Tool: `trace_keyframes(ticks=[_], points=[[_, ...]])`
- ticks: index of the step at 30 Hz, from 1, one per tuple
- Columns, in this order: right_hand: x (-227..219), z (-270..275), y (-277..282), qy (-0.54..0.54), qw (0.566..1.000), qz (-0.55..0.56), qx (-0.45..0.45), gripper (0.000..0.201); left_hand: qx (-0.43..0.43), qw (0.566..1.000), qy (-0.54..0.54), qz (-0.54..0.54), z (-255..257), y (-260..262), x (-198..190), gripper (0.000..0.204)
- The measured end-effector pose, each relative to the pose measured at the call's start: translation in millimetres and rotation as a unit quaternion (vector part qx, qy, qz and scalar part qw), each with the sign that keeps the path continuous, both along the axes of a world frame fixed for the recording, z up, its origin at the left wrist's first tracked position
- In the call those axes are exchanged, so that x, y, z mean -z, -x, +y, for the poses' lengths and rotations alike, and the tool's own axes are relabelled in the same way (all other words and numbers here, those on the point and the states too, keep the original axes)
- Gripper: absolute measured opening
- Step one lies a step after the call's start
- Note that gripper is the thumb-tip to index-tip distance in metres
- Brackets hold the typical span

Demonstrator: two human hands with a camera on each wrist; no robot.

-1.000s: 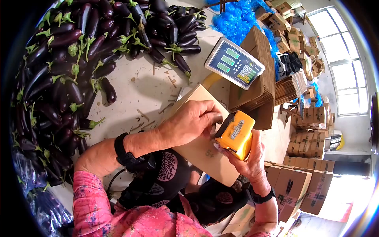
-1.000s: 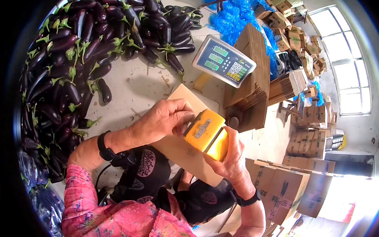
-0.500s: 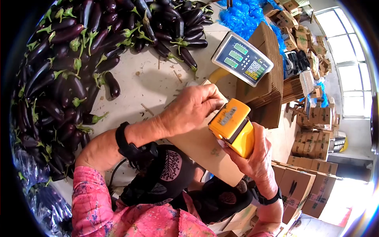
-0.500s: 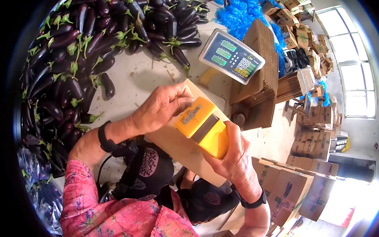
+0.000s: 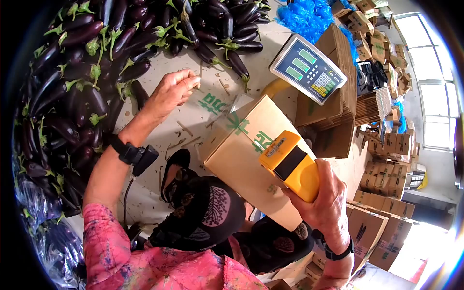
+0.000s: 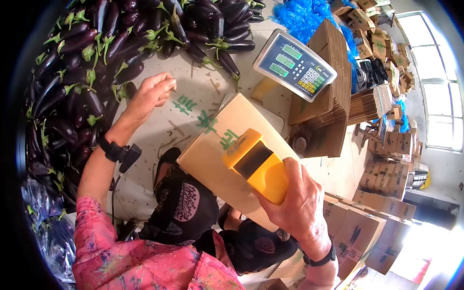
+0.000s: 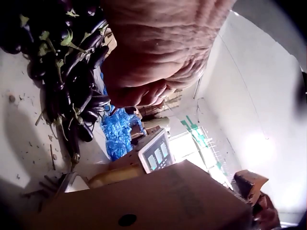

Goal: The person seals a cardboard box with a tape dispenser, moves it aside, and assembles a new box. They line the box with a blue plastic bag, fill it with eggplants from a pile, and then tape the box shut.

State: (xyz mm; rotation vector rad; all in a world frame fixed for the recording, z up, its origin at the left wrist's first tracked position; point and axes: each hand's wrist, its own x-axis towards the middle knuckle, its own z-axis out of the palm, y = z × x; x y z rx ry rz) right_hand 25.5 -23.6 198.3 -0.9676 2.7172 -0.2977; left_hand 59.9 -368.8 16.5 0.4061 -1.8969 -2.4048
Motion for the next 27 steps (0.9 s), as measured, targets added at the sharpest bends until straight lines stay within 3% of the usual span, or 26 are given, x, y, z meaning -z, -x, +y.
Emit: trace_keyframes(ticks=[6,9,12,19,21,23,25,27], points=[[4,-9,2,-0.018,1.000,0.009,-0.007,0.058,-0.008,0.974,0.223,0.031,14,15,42,0.023],[7,-11,2,-0.026,0.999,0.025,-0.016,0.059,0.010,0.968,0.250,-0.004,40,19,66,0.026],[7,-12,3,-0.032,0.999,0.018,-0.003,0.061,-0.023,0.948,0.302,0.098,67,20,86,0.028],[7,-16,6,-0.036,0.999,0.006,0.008,0.060,-0.008,0.970,0.214,0.117,80,11,96,0.025],[5,-15,6,-0.046,0.999,0.003,0.015,0.061,-0.023,0.992,0.109,0.066,77,11,99,0.022],[6,-12,6,-0.046,0.999,0.007,0.009,0.062,-0.018,0.998,-0.051,-0.030,55,8,80,0.021],[7,-11,6,-0.042,0.999,0.017,0.002,0.063,-0.061,0.993,-0.096,0.015,36,5,55,0.020],[9,-12,7,-0.033,0.999,0.020,-0.002,0.063,-0.050,0.997,-0.035,0.044,15,3,35,0.021]])
